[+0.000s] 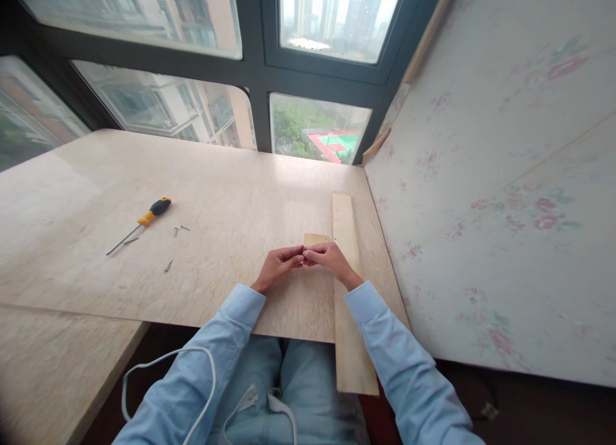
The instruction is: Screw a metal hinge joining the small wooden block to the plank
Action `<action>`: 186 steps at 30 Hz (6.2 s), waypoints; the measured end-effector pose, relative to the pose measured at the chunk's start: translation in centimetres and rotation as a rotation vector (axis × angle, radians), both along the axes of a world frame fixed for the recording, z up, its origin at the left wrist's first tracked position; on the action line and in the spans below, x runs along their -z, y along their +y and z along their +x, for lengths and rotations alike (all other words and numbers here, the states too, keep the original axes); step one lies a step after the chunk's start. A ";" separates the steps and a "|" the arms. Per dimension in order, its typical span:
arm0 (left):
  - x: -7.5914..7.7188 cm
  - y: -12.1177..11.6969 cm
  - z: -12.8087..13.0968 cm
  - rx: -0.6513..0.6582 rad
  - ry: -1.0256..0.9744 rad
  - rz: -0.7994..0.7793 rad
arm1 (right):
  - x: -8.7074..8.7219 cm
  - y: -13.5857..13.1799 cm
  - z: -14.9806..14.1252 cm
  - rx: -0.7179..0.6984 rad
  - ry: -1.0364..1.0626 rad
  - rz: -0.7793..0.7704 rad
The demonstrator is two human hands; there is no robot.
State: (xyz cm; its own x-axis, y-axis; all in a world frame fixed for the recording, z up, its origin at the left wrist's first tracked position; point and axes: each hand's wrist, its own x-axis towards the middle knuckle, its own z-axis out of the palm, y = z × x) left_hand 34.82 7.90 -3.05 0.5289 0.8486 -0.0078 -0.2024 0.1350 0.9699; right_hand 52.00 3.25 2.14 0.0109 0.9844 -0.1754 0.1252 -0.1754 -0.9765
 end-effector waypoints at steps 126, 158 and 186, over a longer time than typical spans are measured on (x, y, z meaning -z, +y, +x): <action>-1.7 3.0 6.8 0.174 0.864 0.901 | 3.2 -0.7 10.5 0.032 -0.795 0.445; -2.2 3.2 8.1 0.215 0.745 0.880 | 3.5 -0.8 10.7 0.013 -0.807 0.443; -1.7 3.7 8.2 0.200 0.705 0.888 | 3.4 -0.8 10.8 0.009 -0.810 0.429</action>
